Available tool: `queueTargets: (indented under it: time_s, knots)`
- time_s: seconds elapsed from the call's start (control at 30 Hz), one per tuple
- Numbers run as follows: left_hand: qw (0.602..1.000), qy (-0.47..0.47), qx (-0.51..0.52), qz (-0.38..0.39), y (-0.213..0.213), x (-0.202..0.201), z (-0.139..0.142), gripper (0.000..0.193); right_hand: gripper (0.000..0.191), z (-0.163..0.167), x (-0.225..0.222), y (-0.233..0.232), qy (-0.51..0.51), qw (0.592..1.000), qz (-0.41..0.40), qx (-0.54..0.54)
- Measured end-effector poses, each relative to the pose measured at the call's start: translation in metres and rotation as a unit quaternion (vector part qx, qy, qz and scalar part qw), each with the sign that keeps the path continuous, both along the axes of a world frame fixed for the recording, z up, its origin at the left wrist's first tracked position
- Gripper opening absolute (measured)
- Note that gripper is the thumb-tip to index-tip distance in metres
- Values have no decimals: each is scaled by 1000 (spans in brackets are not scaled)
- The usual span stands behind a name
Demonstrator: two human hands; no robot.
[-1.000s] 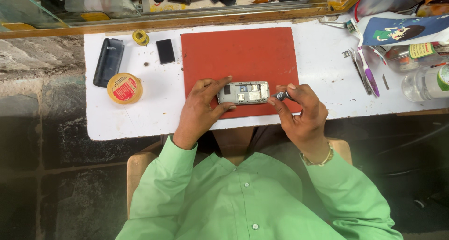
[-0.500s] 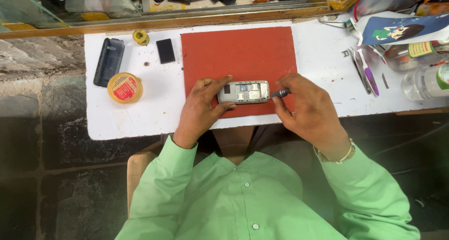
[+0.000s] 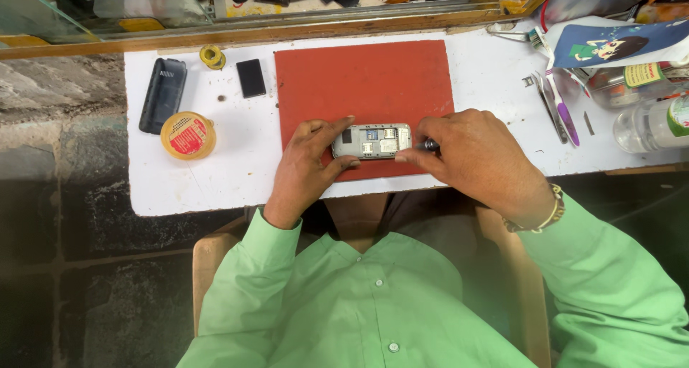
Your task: The person removes the back cover and battery from a mobile phone, then uses a screwdriver to unscrew and re-screw multiple screws on the phone's internal frame. The person handles the phone, back cover, battery, and screwdriver throughout the clip.
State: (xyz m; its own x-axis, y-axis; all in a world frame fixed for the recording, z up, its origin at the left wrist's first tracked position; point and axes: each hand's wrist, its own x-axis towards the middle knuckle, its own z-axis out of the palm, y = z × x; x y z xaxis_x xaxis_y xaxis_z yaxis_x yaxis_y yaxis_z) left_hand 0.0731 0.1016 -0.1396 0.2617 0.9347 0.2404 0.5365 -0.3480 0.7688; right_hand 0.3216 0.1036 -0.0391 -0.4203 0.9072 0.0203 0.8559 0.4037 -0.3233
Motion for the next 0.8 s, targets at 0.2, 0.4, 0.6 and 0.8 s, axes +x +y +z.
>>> queueTargets:
  time_s: [0.2, 0.4, 0.6, 0.8]
  knots:
    - [1000, -8, 4, -2, -1, 0, 0, 65, 16, 4, 1, -2, 58, 998, 23, -30]
    - [1000, -11, 1, -4, 0, 0, 1, 65, 12, 14, 1, 0, 50, 993, 48, -96]
    - [1000, -3, 9, -2, -1, 0, 0, 66, 14, 12, -2, 3, 36, 996, 78, -40]
    - [1000, -10, 7, 2, -1, 1, -1, 66, 19, -2, -8, 0, -19, 999, -15, -21]
